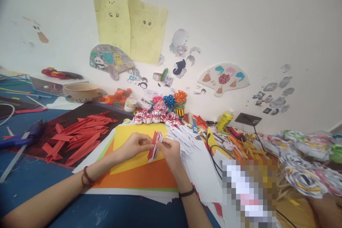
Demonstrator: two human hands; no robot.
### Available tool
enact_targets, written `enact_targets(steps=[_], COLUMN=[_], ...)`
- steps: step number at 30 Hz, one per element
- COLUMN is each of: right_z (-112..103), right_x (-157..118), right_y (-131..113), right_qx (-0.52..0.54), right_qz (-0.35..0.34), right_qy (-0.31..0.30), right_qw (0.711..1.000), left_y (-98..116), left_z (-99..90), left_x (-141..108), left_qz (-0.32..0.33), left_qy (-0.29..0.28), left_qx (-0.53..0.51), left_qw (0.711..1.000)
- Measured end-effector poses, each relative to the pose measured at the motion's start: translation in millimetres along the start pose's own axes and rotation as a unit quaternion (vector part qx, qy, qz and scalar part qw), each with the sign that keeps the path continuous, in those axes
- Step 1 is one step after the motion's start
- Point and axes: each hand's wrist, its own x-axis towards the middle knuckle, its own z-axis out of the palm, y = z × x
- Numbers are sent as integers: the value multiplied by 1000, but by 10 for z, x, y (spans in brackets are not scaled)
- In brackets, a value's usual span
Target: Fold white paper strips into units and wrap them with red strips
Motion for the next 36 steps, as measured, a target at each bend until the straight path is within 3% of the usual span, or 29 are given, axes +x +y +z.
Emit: enact_targets(steps=[8,21,27,32,36], right_z=[-19,11,8,-38,-80], right_x=[-7,-5,7,10,12], right_y=[-22,-18,30,-18,-11], right_qx=[24,14,-15,1,9], right_qz=[14,33,39,51,41], right_qy=[-17,27,32,51,86], right_qw=[999,999,999,997,995], left_y=[18,80,164,145,20], left_z=[-22,-34,-68,-84,-71], left_x=[8,-19,-55,-60,-62], left_qz=[-30,13,97,102,97], left_qy=[-24,63,150,187,160], left_qx=[-57,55,164,189,224], left_qw=[998,996,970,959,956])
